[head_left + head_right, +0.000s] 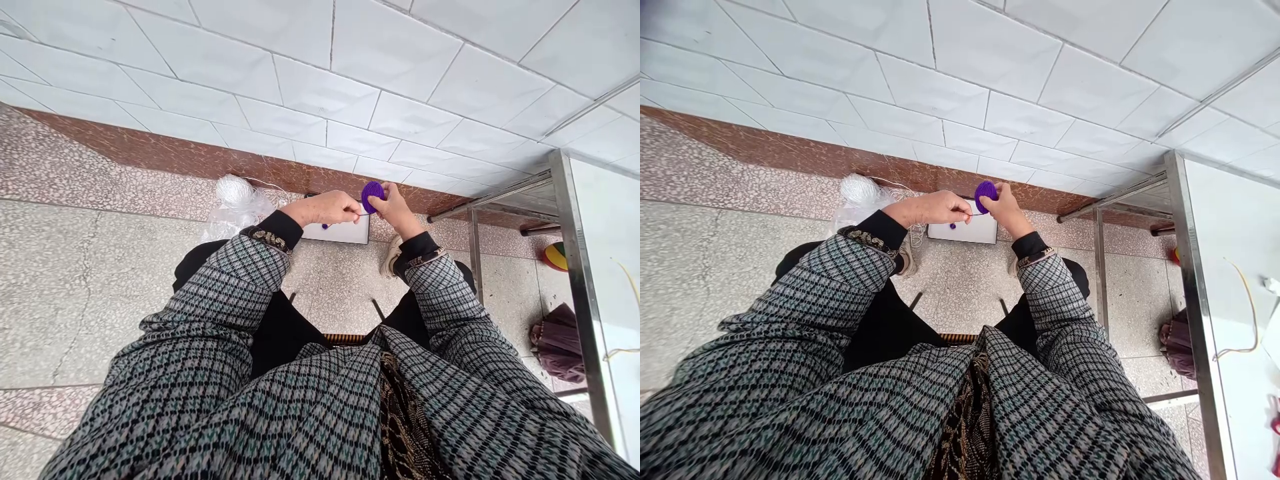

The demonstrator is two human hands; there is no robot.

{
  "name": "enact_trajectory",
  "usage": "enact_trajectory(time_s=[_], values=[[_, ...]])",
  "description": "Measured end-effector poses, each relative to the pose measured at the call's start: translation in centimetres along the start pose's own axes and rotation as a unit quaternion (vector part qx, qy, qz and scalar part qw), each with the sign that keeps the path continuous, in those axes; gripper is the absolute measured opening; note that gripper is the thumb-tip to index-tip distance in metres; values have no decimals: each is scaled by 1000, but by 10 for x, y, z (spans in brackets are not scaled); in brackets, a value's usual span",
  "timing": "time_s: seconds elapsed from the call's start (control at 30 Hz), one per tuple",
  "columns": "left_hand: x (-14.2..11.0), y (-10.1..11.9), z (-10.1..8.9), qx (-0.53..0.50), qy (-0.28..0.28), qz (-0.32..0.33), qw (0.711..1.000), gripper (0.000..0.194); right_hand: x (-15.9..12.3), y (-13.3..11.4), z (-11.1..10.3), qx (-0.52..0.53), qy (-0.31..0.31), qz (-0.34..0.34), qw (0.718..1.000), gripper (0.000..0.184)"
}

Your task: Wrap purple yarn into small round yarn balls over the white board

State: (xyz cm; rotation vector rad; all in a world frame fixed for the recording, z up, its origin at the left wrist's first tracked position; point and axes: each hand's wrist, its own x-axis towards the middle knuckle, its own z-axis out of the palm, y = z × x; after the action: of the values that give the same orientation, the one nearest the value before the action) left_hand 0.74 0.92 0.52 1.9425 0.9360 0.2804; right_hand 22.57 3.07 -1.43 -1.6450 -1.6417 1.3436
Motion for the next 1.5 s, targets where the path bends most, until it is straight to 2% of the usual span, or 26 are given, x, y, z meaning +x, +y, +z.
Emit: enact_trajectory(time_s=[0.07,0.17,0.27,0.4,0.5,0.6,0.73,0.8,0.87,0.93,1.03,1.13,1.23,1.37,1.5], values=[[-2,-2,-4,2,10,0,1000,23,-1,2,-3,-19,-37,-17,999,52],[-2,-6,-8,4,46,14,999,22,-7,-1,-7,-20,-144,-25,989,50],[-1,-10,-12,7,119,12,993,21,-14,-7,-10,16,-263,-28,964,47],[1,-15,-14,4,166,-4,986,21,-22,-14,-11,90,-351,-67,930,65],[3,-17,-11,9,171,-42,984,24,-23,-16,-8,148,-329,-88,929,74],[6,-16,-3,19,154,-68,986,27,-18,-15,-6,219,-222,-86,946,74],[9,-10,11,20,45,-15,999,24,-10,-13,-4,246,-59,-43,966,52],[9,-6,16,7,-20,21,1000,23,-8,-13,-3,203,7,-12,979,39],[7,-2,15,-9,-50,39,998,21,-8,-14,-2,130,34,19,991,32],[4,-1,10,-16,-24,43,999,21,-10,-14,-1,57,1,48,997,31],[-2,-4,-4,-8,77,22,997,21,-14,-16,-5,27,-135,66,988,26],[-5,-9,-16,-6,166,2,986,21,-18,-18,-10,72,-280,25,957,28],[-6,-10,-20,-9,210,-27,977,21,-22,-20,-14,122,-354,-28,927,44],[-6,-9,-19,-20,218,-39,975,20,-21,-17,-13,168,-363,-27,916,54],[-7,-15,-21,-1,231,-54,971,20,-16,-14,-13,283,-273,-24,919,56]])
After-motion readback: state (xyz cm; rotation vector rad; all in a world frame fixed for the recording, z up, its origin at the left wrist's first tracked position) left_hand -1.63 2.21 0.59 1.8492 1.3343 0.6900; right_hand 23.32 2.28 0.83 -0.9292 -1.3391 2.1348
